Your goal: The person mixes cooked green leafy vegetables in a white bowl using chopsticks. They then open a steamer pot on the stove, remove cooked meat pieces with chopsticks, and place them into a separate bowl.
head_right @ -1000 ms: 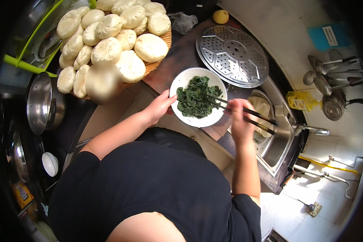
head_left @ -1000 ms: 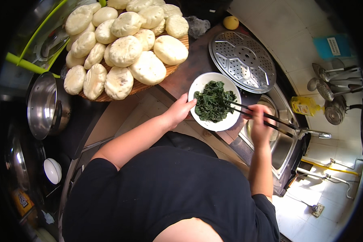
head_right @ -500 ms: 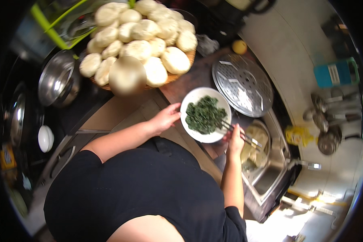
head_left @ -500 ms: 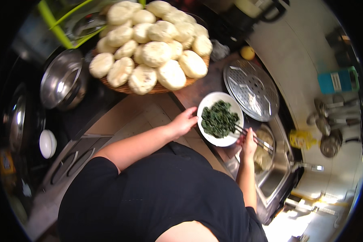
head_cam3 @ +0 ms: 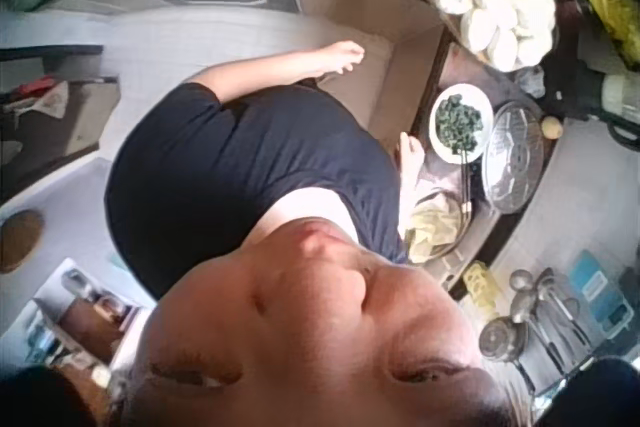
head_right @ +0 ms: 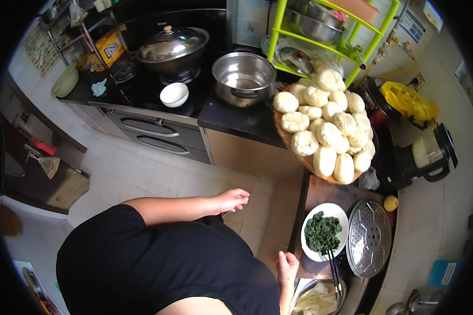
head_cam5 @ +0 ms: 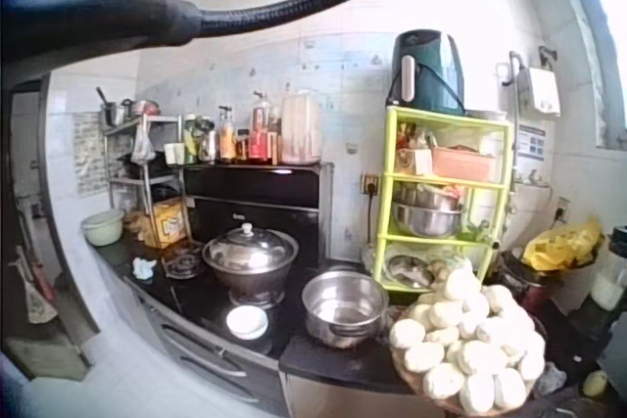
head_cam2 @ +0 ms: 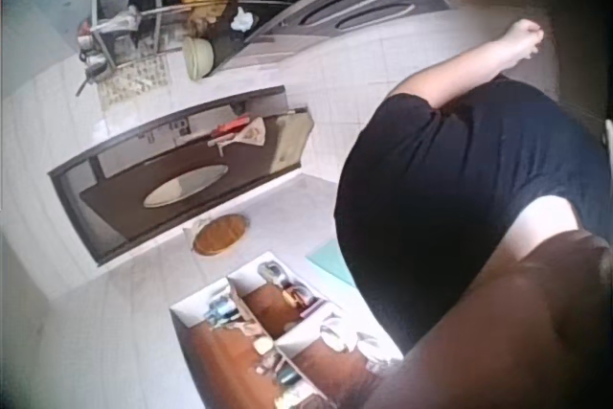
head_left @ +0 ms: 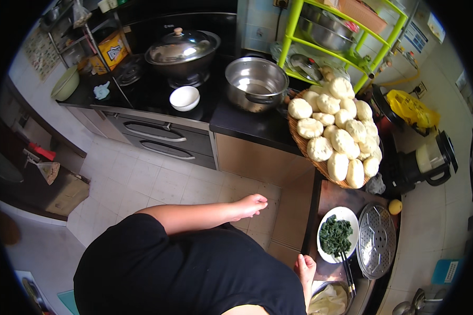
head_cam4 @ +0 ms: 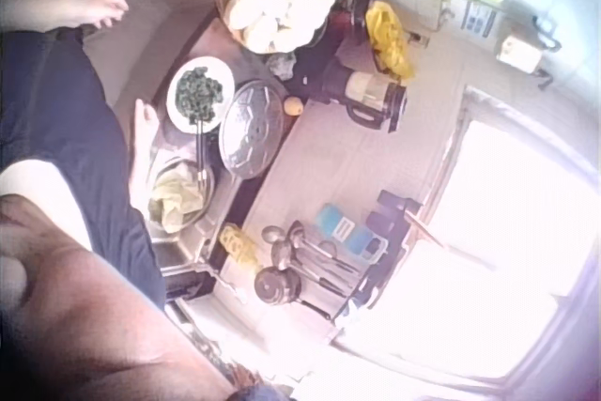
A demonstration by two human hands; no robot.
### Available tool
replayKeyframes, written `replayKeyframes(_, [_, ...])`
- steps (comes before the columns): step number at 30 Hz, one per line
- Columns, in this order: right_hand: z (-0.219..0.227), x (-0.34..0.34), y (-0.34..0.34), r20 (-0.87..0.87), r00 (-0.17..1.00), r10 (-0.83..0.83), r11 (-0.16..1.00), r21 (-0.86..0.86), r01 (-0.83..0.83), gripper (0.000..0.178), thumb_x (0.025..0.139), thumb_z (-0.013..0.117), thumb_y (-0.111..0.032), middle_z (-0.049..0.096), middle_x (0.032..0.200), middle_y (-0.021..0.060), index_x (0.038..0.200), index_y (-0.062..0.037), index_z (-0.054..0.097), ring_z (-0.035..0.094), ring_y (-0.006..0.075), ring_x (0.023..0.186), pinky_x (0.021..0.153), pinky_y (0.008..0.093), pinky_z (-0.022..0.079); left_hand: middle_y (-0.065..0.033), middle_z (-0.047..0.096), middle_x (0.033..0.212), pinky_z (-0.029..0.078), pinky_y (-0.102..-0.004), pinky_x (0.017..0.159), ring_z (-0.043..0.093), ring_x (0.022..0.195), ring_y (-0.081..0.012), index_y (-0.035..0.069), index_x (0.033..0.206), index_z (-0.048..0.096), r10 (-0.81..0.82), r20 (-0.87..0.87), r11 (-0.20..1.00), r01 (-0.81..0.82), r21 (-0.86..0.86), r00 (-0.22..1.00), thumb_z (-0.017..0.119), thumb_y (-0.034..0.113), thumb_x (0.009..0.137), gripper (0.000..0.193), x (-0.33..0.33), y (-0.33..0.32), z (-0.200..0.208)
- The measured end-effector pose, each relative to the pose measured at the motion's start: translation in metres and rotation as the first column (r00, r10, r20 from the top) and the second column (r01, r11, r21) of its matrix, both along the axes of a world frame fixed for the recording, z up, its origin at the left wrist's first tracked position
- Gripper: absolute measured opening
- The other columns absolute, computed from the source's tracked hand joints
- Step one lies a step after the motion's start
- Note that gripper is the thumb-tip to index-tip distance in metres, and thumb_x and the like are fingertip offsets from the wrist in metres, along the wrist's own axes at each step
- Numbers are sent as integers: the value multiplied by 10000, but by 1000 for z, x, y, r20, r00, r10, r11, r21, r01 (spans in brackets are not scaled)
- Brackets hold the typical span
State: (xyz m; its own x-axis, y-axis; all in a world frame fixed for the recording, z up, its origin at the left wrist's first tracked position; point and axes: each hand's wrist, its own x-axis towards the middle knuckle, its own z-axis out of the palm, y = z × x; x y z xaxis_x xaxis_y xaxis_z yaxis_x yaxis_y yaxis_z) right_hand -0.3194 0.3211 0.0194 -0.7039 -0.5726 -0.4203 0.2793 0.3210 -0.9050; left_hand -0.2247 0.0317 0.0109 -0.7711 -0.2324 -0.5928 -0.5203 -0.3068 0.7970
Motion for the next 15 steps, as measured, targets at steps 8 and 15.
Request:
replayKeyframes(8, [38, 32, -131, -166, 978, 128, 987, -77, -142, 249, 813, 563, -230, 447, 515, -24, 644, -61, 494, 385, 47, 420, 392, 192, 307, -73, 474, 1115, 401, -282, 733, 484, 913, -149, 78, 1195, 378, 84, -66, 996, -84, 7, 994, 429, 266, 867, 381, 52, -62, 4])
replayKeyframes(15, [32, 79, -276, -122, 927, 355, 935, 75, -348, 231, 828, 536, -214, 472, 523, 7, 701, -23, 512, 431, 80, 437, 417, 205, 343, -60, 506, 1074, 409, -267, 690, 502, 881, -138, 92, 1166, 415, 266, -96, 964, -264, 31, 959, 447, 269, 860, 355, 133, -193, -19])
